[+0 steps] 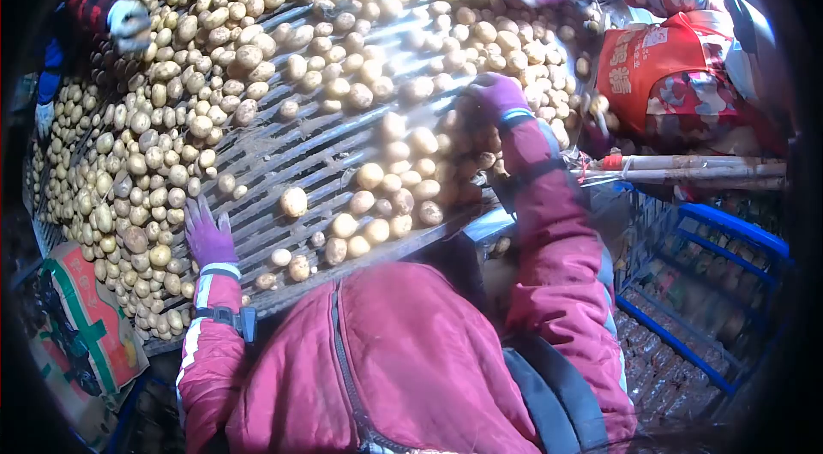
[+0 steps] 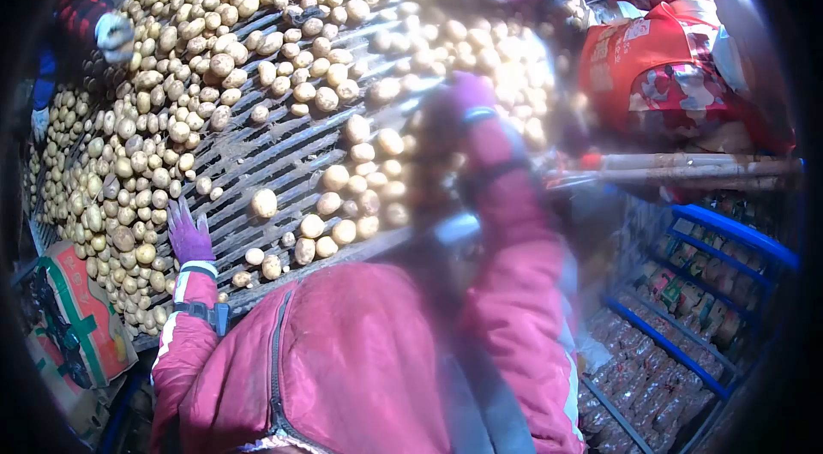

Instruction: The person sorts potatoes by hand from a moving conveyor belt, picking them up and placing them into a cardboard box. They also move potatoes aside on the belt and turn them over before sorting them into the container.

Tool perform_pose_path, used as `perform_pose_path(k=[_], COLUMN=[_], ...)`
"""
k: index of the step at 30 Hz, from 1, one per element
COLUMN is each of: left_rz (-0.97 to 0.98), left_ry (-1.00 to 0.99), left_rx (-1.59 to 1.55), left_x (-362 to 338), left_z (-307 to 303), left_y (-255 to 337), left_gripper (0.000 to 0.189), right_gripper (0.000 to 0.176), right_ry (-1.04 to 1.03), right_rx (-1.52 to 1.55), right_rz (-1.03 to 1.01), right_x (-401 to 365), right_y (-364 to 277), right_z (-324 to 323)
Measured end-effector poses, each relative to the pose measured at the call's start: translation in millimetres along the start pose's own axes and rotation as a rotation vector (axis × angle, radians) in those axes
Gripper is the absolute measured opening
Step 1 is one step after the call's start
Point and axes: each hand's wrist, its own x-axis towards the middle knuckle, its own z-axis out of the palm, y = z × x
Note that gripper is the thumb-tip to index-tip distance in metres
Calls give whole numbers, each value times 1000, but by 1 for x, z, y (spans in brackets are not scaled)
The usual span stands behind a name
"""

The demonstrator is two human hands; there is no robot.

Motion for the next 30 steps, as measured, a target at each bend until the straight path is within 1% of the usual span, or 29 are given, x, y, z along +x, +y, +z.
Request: perform_pose_path(k=[1, 3, 5, 7, 9, 10, 11, 12, 13, 14, 15, 16, 17, 18, 19, 21, 22, 23, 25, 26, 27, 29, 30], left_rz=[5, 23, 32, 19, -5, -3, 15, 48, 86, 123, 113, 137, 154, 212, 282, 385, 452, 516, 706, 794, 883, 946, 958], left_ry=[11, 27, 32, 31, 15, 16, 65, 128, 191, 201, 214, 194, 173, 145, 178, 125, 84, 42, 37, 43, 50, 59, 69], left_rx=[5, 14, 15, -5, -41, -96, -205, -289, -373, -393, -445, -552, -660, -596, -595, -619, -662, -705, -712, -721, -729, -688, -644], left_x=[0, -1, -2, -2, -1, 1, 3, 4, 7, 11, 17, 25, 34, 41, 53, 76, 86, 95, 117, 128, 140, 168, 179], left_z=[1, 3, 0, -3, -5, 1, 2, 4, -7, -27, -23, -38, -56, -68, -63, -75, -76, -75, -71, -70, -68, -46, -40], left_y=[-1, -1, 1, 2, 2, -3, -6, -7, 2, 22, 30, 51, 76, 92, 107, 153, 178, 203, 258, 288, 318, 377, 405], left_gripper=[69, 69, 69, 69, 69, 67, 66, 66, 66, 65, 63, 62, 61, 62, 60, 57, 57, 57, 56, 55, 55, 54, 54], right_gripper=[31, 31, 35, 40, 41, 39, 38, 38, 39, 40, 40, 41, 41, 41, 41, 43, 47, 46, 46, 46, 45, 43, 41], right_ry=[-38, -223, -291, -317, -415, -431, -446, -290, -121, -104, -160, -158, -100, -170, -239, -242, -370, -208, -104, -98, -91, -139, -192], right_rx=[-267, -380, -346, -282, -333, -283, -233, 88, 414, 801, 577, 312, 84, 396, 712, 1419, 1536, 1718, 1914, 1858, 1803, 1750, 1751], right_rz=[-32, 107, 51, 22, 116, 139, 162, 255, 302, 544, 311, 70, -146, -64, 28, 328, 29, 189, 425, 431, 435, 427, 417], right_x=[3, 17, 22, 27, 36, 28, 23, 32, 41, 39, 35, 31, 26, 18, 2, -65, -83, -109, -129, -142, -157, -166, -166], right_y=[-17, -28, -29, -32, -41, -48, -51, -21, 8, 7, 9, 12, 15, 14, 10, -16, -7, -24, -37, -54, -79, -78, -57], right_z=[-1, -2, -11, -18, -17, -25, -32, -6, 20, 22, 20, 19, 18, 10, 3, -9, -1, 8, 29, 21, -3, 1, 31])
